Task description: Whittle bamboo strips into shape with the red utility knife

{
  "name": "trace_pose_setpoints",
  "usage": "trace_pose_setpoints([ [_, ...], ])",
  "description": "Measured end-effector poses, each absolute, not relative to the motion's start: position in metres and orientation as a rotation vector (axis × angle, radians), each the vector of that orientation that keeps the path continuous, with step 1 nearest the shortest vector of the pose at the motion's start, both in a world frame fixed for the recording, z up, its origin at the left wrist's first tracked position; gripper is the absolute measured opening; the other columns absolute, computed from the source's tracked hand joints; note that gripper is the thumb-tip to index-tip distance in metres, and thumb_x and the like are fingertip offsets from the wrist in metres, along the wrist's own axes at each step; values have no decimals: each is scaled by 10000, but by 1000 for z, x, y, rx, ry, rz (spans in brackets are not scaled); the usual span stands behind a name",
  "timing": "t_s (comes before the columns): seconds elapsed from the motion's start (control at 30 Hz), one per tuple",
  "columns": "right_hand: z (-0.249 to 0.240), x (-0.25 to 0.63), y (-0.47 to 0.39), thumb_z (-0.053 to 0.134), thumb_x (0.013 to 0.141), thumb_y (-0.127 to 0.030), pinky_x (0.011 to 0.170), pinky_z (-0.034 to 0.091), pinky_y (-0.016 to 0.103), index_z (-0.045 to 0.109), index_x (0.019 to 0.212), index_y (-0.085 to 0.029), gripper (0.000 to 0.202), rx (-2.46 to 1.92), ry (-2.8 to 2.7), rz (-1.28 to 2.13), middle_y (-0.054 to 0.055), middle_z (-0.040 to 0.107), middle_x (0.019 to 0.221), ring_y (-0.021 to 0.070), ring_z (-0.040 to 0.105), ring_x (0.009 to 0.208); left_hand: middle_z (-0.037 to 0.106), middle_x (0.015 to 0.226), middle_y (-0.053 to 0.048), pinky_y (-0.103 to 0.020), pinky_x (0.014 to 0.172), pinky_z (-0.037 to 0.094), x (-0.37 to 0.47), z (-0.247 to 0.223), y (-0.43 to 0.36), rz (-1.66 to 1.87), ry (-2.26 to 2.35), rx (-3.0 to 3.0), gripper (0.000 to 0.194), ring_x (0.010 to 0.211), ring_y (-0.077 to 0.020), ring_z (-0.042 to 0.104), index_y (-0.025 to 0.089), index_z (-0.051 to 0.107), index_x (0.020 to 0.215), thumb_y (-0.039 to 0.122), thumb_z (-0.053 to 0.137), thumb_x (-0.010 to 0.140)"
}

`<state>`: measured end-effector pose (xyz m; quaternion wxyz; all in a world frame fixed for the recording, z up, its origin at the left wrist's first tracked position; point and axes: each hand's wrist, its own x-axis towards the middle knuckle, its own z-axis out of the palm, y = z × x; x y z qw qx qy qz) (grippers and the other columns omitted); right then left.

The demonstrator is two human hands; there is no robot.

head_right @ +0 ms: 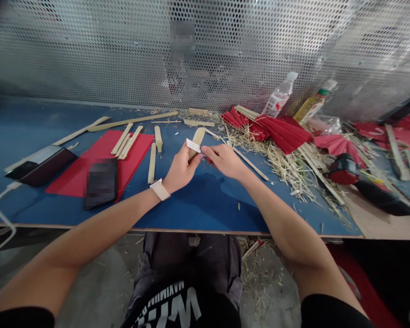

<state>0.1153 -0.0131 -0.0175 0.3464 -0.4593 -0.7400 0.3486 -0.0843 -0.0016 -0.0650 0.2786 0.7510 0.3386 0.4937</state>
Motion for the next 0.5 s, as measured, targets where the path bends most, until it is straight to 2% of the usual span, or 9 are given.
trace_pose_setpoints([
  [0.17, -30, 106, -12, 552, 912, -1024, 389, 280, 279, 502, 681, -254, 806, -1176, -1714, 1103, -54, 400, 498, 90, 336, 408, 592, 795, 1, -343, 647, 450, -83, -67, 0, 1364, 965, 2009, 268, 666, -202, 623, 257, 501, 1063, 464, 658, 1130],
  [0.37, -41, 94, -10, 590, 908, -1011, 356, 240, 261, 506, 711, -262, 779, -1116, -1541, 1152, -65, 392, 478, 86, 307, 389, 589, 796, 5, -342, 669, 461, -79, -63, 0, 1414, 999, 1986, 332, 690, -199, 624, 254, 494, 1007, 516, 653, 1135],
  [0.5, -40, 89, -6, 462, 971, -1008, 348, 232, 275, 478, 748, -280, 762, -1124, -1333, 1099, -72, 358, 490, 95, 257, 375, 552, 755, 21, -328, 636, 434, -75, -59, -11, 1437, 993, 1970, 444, 660, -182, 598, 261, 431, 927, 583, 678, 1109],
])
